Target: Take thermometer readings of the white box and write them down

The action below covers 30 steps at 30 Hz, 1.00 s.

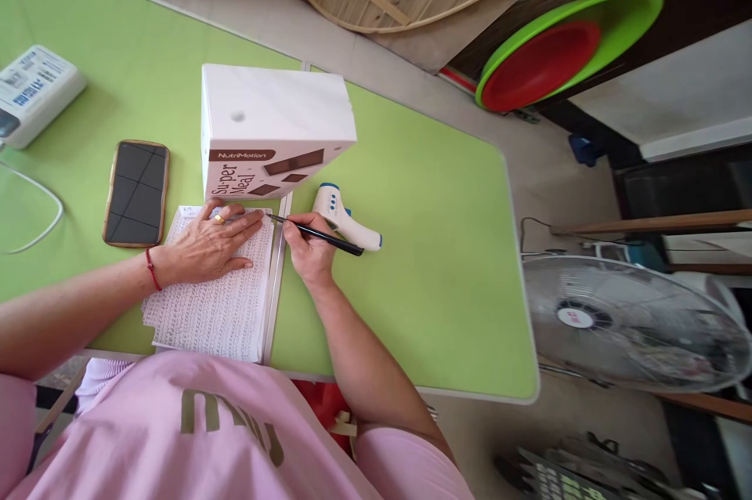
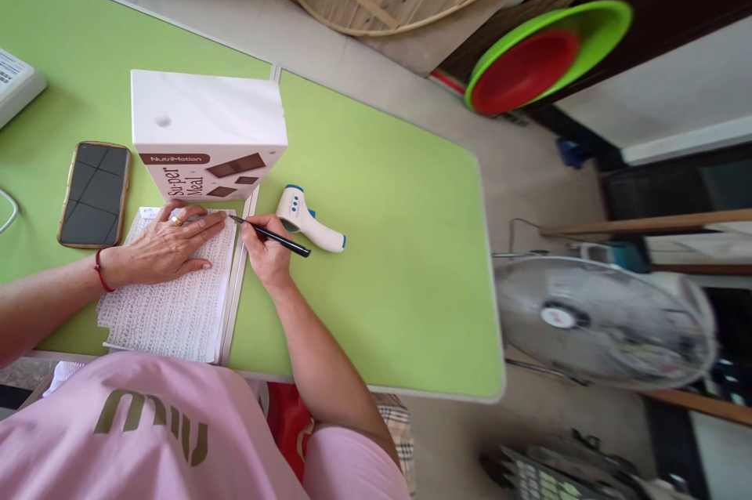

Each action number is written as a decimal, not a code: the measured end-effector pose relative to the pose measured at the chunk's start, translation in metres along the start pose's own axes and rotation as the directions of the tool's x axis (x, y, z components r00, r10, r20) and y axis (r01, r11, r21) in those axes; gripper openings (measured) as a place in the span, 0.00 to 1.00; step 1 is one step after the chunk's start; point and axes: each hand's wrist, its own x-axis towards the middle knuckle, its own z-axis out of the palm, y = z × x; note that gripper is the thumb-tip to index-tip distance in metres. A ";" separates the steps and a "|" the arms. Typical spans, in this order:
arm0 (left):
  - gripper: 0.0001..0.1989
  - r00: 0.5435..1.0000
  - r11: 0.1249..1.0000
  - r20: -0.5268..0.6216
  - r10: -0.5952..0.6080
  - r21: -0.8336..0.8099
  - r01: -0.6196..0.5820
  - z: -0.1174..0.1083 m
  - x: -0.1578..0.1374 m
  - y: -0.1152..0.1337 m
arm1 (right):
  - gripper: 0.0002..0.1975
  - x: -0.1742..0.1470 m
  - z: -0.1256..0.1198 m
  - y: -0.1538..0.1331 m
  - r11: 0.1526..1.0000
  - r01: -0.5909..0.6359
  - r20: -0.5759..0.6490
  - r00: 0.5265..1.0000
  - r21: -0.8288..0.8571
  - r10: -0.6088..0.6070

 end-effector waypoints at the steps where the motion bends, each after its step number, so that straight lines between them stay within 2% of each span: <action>1: 0.32 1.000 1.000 -0.001 0.001 0.002 -0.001 0.000 0.000 0.000 | 0.12 0.000 0.000 0.000 1.000 -0.001 0.000 1.000 -0.002 0.001; 16: 0.32 1.000 0.999 -0.022 0.004 -0.038 -0.005 0.002 -0.001 -0.001 | 0.13 0.001 -0.001 -0.002 0.998 -0.057 0.039 0.998 -0.001 0.057; 30: 0.31 1.000 0.999 -0.022 0.001 -0.034 -0.002 0.000 -0.001 -0.001 | 0.13 0.002 0.000 -0.002 0.998 -0.069 0.021 0.997 0.008 0.069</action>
